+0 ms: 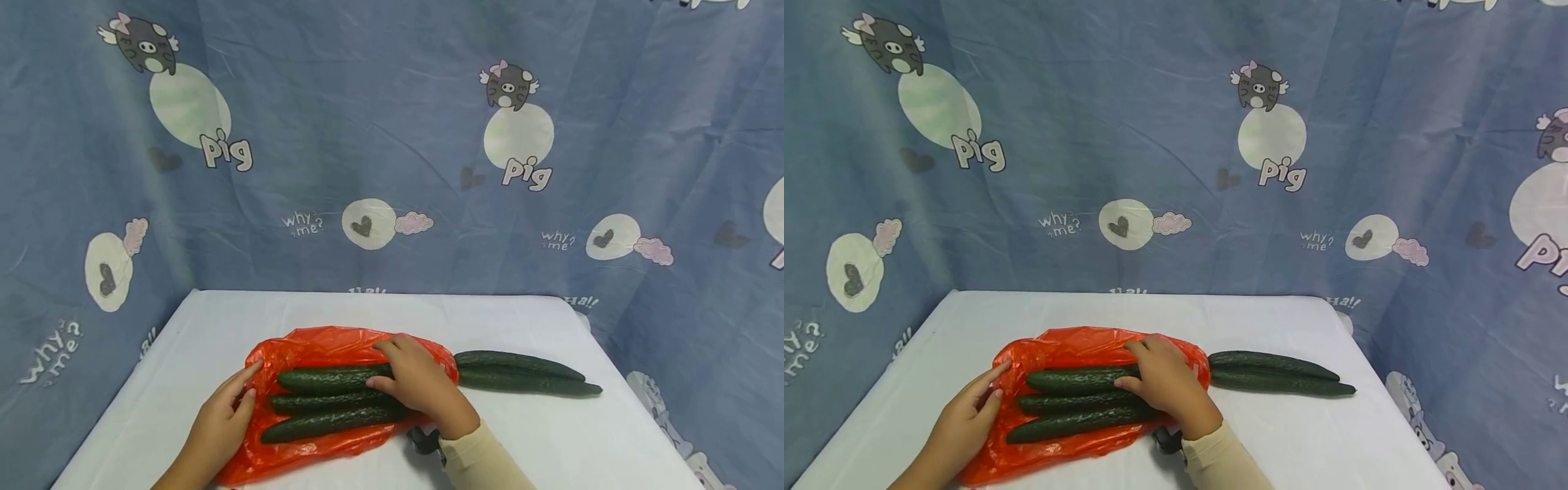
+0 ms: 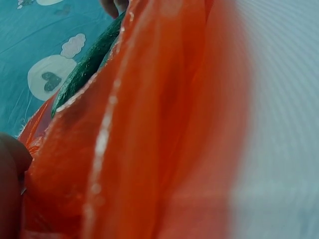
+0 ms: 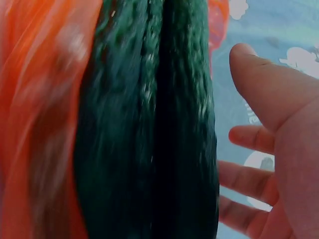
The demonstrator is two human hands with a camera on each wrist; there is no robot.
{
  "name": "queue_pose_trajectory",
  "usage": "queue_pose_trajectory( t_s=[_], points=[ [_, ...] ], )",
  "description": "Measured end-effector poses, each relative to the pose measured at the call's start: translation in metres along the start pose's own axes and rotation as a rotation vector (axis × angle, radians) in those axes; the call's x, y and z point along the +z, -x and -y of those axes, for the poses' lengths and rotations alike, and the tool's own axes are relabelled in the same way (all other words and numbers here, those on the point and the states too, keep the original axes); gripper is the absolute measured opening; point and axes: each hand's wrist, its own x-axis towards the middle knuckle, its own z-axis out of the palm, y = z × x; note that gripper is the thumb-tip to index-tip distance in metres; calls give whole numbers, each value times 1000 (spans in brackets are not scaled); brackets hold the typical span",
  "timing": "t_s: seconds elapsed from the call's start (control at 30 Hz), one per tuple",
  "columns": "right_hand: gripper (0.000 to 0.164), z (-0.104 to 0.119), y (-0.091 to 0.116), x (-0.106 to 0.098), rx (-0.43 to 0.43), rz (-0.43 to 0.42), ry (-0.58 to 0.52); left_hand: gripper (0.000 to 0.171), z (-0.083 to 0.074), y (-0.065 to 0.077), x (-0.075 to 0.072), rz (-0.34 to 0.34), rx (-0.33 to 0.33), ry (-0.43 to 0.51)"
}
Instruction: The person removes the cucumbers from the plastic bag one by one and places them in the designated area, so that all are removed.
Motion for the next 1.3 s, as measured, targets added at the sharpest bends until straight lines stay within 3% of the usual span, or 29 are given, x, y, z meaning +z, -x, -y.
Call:
queue_pose_trajectory(
  t_s=[0.27, 0.53, 0.93, 1.3],
  points=[
    [74, 11, -12, 13, -69, -13, 89, 53, 0, -3, 2, 9, -20, 11],
    [69, 22, -17, 30, -62, 0, 127, 53, 1, 1, 4, 19, -45, 7],
    [56, 45, -11, 42, 3, -65, 224, 53, 1, 1, 2, 5, -24, -10],
    [40, 47, -10, 53, -60, -155, 240, 54, -2, 0, 1, 17, -38, -7]
  ],
)
